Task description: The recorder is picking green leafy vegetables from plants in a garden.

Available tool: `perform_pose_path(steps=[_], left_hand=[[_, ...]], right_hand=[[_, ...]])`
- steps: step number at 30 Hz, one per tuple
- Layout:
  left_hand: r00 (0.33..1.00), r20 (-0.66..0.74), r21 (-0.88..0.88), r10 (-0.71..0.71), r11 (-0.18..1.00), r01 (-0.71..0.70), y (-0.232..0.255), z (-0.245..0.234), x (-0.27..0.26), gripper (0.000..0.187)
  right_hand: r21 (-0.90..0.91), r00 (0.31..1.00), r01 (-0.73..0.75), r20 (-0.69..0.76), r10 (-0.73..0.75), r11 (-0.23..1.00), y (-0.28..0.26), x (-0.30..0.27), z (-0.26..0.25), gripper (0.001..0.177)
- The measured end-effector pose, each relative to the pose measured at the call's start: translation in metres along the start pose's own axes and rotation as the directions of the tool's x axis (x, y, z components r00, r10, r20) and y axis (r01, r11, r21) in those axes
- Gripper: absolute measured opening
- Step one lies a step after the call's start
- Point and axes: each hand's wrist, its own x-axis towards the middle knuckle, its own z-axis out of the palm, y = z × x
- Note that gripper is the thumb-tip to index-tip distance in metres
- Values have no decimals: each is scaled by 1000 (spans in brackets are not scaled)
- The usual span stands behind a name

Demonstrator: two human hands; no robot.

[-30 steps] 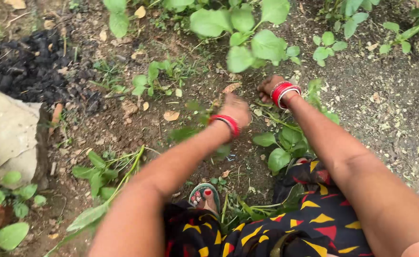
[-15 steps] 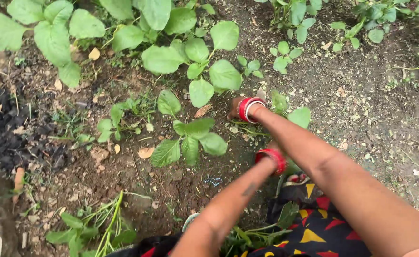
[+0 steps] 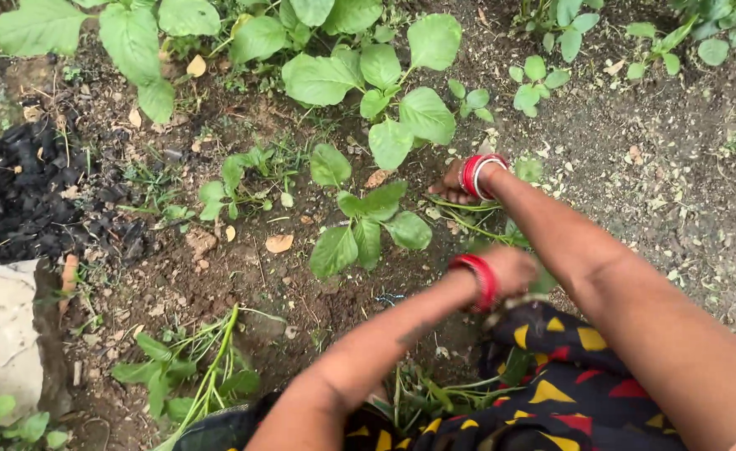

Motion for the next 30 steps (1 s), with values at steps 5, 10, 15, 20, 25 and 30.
perform_pose_path(steps=[5, 10, 15, 20, 25, 30], left_hand=[[775, -550, -96, -311, 945, 311, -50, -33, -39, 23], [629, -751, -74, -200, 972, 221, -84, -32, -50, 18], [557, -809, 42, -188, 927, 374, -65, -86, -105, 27], [509, -731, 568, -454, 9, 823, -132, -71, -134, 51], [272, -643, 130, -716, 247, 960, -96, -68, -186, 47], [355, -576, 9, -736, 428, 904, -101, -49, -179, 46]], right_hand=[[-582, 969, 24, -186, -161, 813, -32, -51, 19, 52], [-683, 856, 435, 111, -506, 587, 50, 83, -37, 39], [-876, 704, 477, 333, -628, 70, 80, 159, -57, 29], [-224, 980, 85, 192, -41, 971, 9, 56, -10, 53], [-280, 990, -94, 71, 118, 955, -29, 58, -5, 49], [-476, 885, 447, 362, -294, 758, -126, -17, 60, 50]])
